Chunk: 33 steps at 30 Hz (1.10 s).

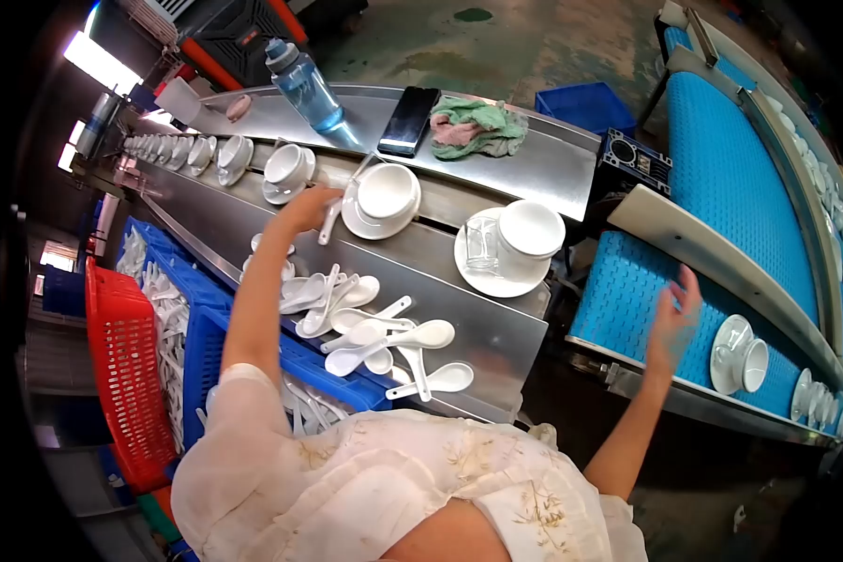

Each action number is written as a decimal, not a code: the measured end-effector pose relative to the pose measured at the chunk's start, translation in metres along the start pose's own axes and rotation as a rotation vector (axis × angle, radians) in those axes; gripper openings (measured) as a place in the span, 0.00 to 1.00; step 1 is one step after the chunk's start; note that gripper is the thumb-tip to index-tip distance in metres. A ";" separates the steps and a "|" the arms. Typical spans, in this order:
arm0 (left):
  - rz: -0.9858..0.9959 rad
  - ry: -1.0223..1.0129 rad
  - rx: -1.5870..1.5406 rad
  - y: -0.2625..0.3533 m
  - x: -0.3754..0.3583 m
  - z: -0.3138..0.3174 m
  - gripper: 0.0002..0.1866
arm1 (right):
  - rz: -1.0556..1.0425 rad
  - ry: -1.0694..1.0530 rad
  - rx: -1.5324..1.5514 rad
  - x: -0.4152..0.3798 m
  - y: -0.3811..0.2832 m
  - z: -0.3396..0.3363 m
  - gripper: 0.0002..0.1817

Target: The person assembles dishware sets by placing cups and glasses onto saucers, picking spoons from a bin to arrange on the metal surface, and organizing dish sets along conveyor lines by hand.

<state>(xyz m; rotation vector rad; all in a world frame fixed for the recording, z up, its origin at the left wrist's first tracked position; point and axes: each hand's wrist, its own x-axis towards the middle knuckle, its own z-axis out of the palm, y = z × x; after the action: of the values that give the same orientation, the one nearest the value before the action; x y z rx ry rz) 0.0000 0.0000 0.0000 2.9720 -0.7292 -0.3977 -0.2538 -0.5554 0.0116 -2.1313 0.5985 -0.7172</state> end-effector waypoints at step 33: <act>-0.393 0.192 0.078 -0.052 -0.125 -0.002 0.10 | 0.418 -0.141 0.537 -0.004 0.056 -0.033 0.25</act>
<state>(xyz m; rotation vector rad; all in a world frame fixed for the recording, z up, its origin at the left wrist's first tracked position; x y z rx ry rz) -0.0825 0.1039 0.0252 3.1619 -0.1430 -0.0960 -0.2883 -0.6028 -0.0172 -1.4831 0.6597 -0.4259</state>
